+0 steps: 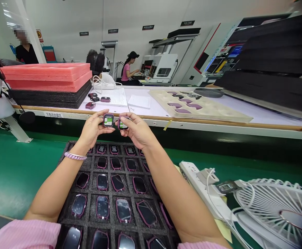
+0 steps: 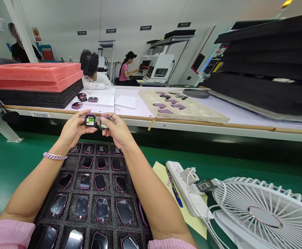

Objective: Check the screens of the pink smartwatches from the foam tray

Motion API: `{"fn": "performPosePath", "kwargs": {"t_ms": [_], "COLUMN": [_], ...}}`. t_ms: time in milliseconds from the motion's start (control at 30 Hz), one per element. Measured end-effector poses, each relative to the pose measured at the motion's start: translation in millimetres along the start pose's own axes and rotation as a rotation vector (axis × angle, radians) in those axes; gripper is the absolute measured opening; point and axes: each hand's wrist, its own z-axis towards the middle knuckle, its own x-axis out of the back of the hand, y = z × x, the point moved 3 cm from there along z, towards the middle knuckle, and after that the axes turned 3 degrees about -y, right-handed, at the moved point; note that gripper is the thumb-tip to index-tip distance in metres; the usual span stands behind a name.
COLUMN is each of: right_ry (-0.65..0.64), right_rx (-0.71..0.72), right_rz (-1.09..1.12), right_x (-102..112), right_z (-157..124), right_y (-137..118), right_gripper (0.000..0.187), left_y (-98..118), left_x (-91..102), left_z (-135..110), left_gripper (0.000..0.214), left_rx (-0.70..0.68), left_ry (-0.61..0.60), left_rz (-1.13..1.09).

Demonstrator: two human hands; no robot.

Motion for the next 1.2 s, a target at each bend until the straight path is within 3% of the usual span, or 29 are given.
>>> {"fn": "performPosePath", "kwargs": {"t_ms": [233, 500, 767, 1067, 1200], "right_ry": [-0.014, 0.035, 0.007, -0.013, 0.024], "right_rx": [-0.044, -0.118, -0.081, -0.02, 0.047], "right_rz": [0.068, 0.124, 0.103, 0.054, 0.036], "right_x": [0.2, -3.0, 1.4, 2.5, 7.5], "right_z": [2.3, 0.2, 3.2, 2.6, 8.9], "right_y": [0.5, -4.6, -0.7, 1.7, -20.7], "right_gripper": [0.031, 0.033, 0.026, 0.041, 0.047], "left_y": [-0.5, -0.6, -0.1, -2.5, 9.7], "left_x": [1.7, 0.8, 0.0, 1.6, -4.8], "left_z": [0.7, 0.9, 0.8, -0.3, 8.7], "left_gripper": [0.038, 0.037, 0.037, 0.035, 0.033], "left_rx": [0.005, 0.008, 0.034, 0.036, 0.025], "left_ry": [0.019, 0.021, 0.015, -0.002, -0.032], "left_rz": [0.006, 0.015, -0.013, -0.032, -0.019]}}
